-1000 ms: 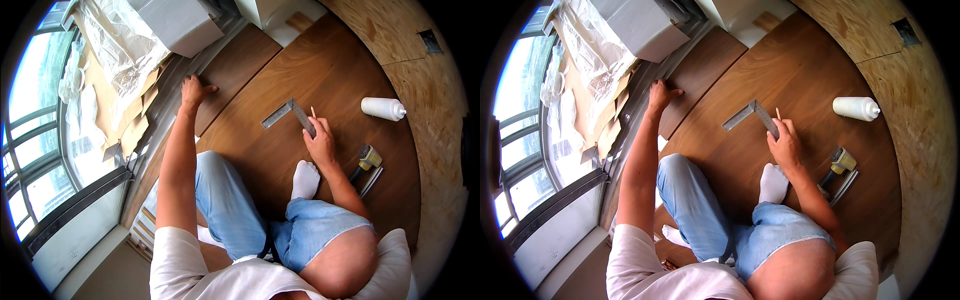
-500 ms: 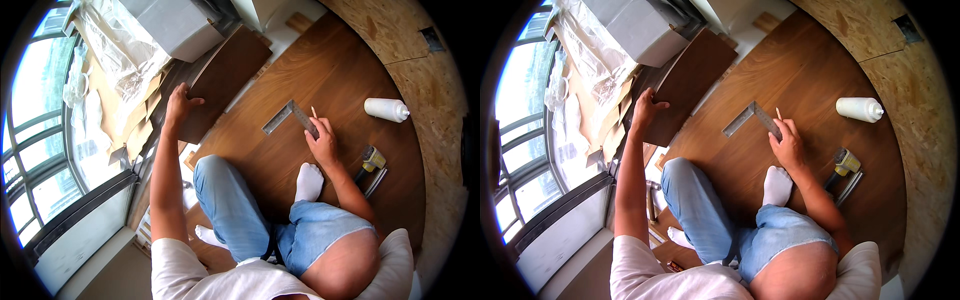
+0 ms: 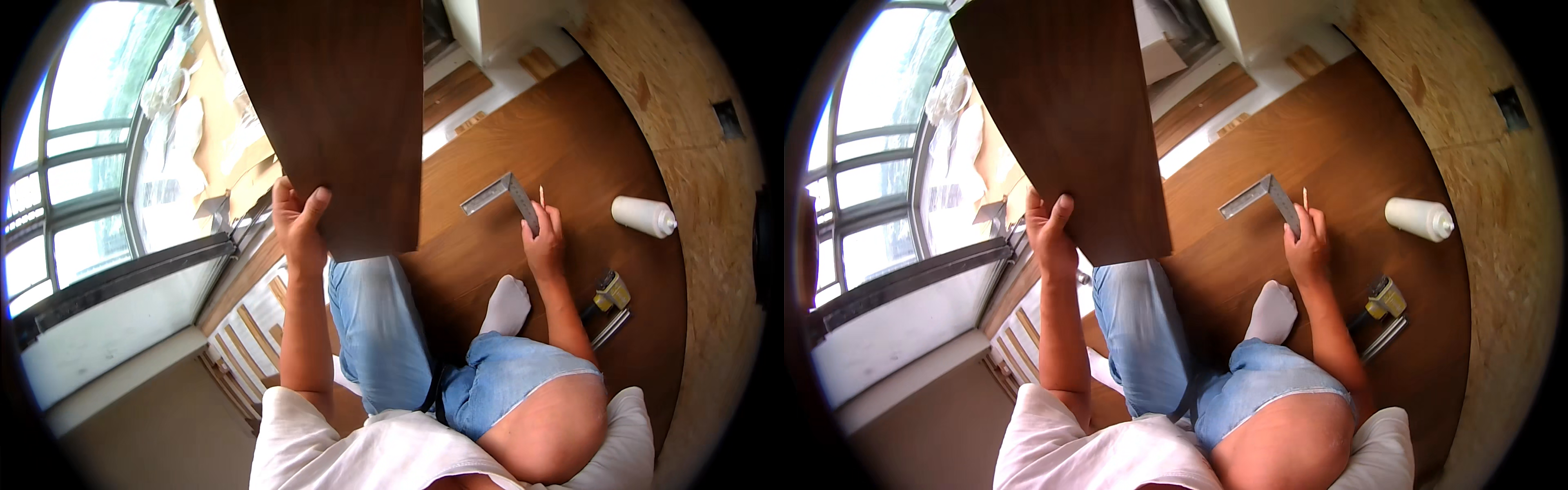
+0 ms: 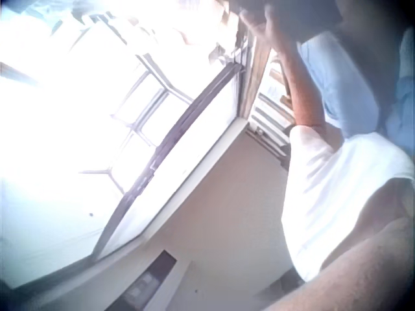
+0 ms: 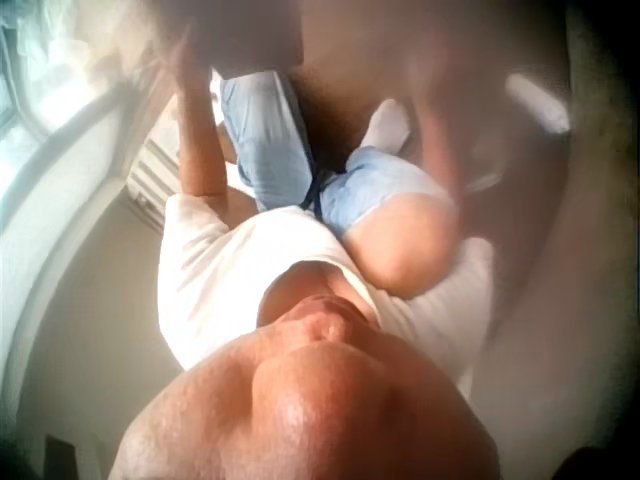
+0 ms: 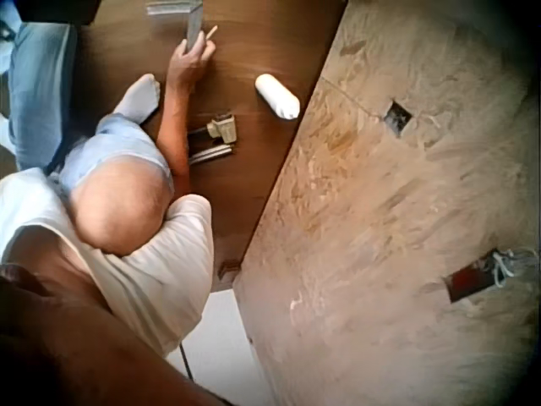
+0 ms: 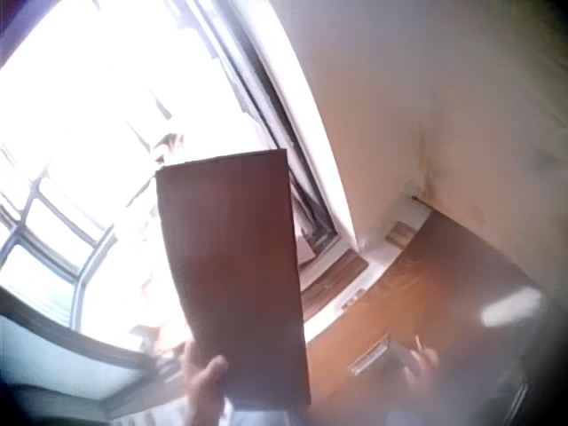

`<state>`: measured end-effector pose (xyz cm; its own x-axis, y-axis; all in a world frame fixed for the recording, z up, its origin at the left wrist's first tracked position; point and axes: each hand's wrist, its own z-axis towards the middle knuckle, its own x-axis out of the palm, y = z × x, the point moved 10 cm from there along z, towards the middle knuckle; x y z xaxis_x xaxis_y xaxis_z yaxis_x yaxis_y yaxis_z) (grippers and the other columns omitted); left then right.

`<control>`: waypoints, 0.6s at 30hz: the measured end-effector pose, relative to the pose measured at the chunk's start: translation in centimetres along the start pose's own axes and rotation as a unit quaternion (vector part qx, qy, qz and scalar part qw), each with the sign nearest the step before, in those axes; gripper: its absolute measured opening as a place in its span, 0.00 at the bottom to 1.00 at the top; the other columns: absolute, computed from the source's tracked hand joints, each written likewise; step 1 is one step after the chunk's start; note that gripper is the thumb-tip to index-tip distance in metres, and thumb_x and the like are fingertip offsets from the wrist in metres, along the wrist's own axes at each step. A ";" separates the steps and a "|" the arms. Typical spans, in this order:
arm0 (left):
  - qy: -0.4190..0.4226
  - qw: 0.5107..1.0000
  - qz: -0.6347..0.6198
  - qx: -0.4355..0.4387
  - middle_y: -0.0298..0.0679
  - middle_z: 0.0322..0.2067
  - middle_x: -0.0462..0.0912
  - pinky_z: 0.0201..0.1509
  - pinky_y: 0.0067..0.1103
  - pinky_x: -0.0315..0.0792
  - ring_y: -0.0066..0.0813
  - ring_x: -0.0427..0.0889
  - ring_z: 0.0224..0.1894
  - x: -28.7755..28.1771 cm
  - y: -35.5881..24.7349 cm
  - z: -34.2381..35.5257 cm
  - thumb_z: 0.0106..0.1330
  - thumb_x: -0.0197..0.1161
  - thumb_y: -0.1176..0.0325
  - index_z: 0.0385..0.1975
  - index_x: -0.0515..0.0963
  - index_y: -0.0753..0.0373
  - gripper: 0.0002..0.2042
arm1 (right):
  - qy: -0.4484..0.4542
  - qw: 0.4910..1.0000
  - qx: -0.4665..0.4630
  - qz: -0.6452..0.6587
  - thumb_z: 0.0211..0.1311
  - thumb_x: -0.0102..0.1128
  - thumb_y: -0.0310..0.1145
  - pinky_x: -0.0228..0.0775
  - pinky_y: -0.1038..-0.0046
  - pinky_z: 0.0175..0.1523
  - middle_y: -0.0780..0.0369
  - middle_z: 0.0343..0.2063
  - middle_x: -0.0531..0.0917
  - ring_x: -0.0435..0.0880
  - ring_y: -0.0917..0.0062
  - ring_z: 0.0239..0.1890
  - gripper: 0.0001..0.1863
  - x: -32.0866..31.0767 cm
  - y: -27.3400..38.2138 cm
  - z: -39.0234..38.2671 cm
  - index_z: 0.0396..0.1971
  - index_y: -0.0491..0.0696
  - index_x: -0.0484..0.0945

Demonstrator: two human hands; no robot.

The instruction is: The person fits and marks wood flooring planks against a wall corner using a square and pencil, then takes a plank to a table saw station to cut it, and finally returns to the installation area to check the fit.

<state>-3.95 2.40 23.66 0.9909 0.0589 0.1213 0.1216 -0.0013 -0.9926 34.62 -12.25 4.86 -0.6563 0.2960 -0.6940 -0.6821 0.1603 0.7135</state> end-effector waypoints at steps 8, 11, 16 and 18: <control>-0.054 0.953 -0.258 -0.149 0.36 0.55 0.82 0.67 0.33 0.74 0.32 0.80 0.59 2.2 5.0 -6.5 0.66 0.71 0.73 0.61 0.74 0.58 0.23 | 0.063 0.994 -0.058 -0.063 0.59 0.72 0.28 0.77 0.62 0.54 0.56 0.49 0.77 0.81 0.58 0.51 0.27 1.3 0.1 0.1 0.59 0.45 0.78; -0.082 0.949 -0.257 -0.161 0.37 0.56 0.82 0.66 0.33 0.74 0.32 0.80 0.59 1.5 6.3 -8.6 0.66 0.71 0.73 0.62 0.72 0.59 0.25 | 0.071 0.991 -0.082 -0.079 0.58 0.73 0.29 0.75 0.61 0.55 0.56 0.48 0.78 0.80 0.59 0.50 0.26 1.3 -0.4 -0.1 0.58 0.45 0.79; -0.143 0.937 -0.258 -0.189 0.37 0.55 0.82 0.65 0.32 0.74 0.31 0.81 0.57 0.0 6.3 -10.8 0.66 0.71 0.73 0.61 0.72 0.61 0.24 | 0.056 0.983 -0.126 -0.117 0.58 0.73 0.29 0.73 0.59 0.56 0.56 0.46 0.79 0.79 0.61 0.49 0.25 0.5 -0.1 0.2 0.57 0.46 0.81; -0.148 0.940 -0.246 -0.185 0.37 0.54 0.82 0.65 0.31 0.75 0.31 0.81 0.56 -1.0 5.8 -10.7 0.66 0.71 0.72 0.60 0.73 0.62 0.24 | 0.042 0.991 -0.093 -0.087 0.59 0.72 0.28 0.73 0.59 0.56 0.57 0.44 0.80 0.79 0.60 0.48 0.24 -0.4 -0.6 0.5 0.56 0.46 0.81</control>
<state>-3.58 -8.34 17.87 0.7565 0.4187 0.5023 0.6267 -0.2449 -0.7398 35.43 -11.93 4.73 -0.5434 0.1983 -0.8157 -0.8295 0.0226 0.5581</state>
